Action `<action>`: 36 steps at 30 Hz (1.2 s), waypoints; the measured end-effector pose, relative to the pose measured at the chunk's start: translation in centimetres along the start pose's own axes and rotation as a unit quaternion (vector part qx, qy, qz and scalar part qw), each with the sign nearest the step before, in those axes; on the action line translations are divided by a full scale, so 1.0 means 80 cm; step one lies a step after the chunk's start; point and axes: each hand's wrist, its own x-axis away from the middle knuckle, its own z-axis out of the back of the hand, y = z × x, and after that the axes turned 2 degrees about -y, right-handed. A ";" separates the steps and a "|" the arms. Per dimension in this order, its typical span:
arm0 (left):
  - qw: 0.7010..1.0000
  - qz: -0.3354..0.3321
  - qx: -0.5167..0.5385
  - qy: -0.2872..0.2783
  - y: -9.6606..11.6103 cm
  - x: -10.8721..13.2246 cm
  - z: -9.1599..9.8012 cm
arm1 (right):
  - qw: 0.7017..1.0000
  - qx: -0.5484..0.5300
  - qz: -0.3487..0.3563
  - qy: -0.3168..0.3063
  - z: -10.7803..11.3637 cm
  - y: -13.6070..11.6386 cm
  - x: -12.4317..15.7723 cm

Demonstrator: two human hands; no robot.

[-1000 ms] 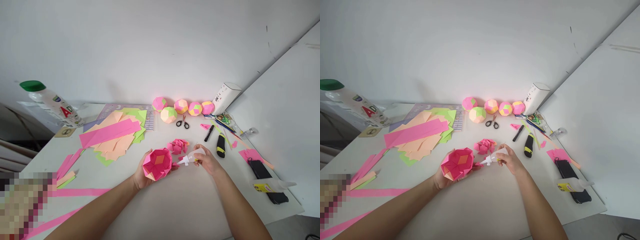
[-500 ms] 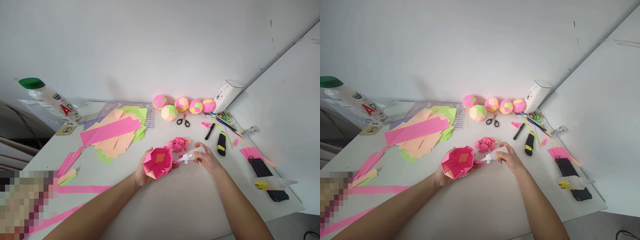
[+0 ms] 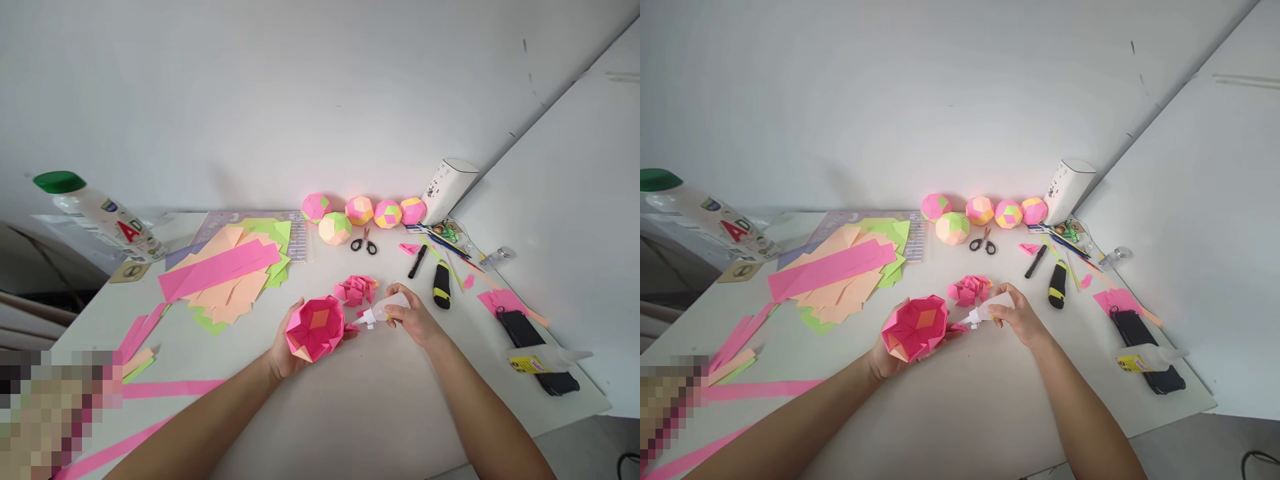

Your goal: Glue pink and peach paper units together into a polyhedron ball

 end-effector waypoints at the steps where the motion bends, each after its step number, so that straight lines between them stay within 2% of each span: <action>1: 1.000 -0.002 -0.001 0.003 -0.001 0.000 0.000 | 1.000 0.003 0.004 0.000 0.000 0.000 0.000; 9: 1.000 0.022 0.008 -0.004 -0.002 -0.001 0.007 | 0.999 0.024 0.018 -0.012 0.006 0.000 0.003; 15: 1.000 -0.009 0.007 0.000 -0.003 -0.001 0.000 | 1.000 0.022 0.017 -0.006 0.003 0.002 0.001; 20: 1.000 0.019 0.002 -0.001 -0.001 -0.001 0.001 | 0.999 0.018 0.024 -0.020 0.005 -0.002 0.003; 36: 1.000 0.017 0.019 -0.006 -0.001 -0.002 0.007 | 0.999 0.035 0.021 -0.006 0.003 -0.005 0.004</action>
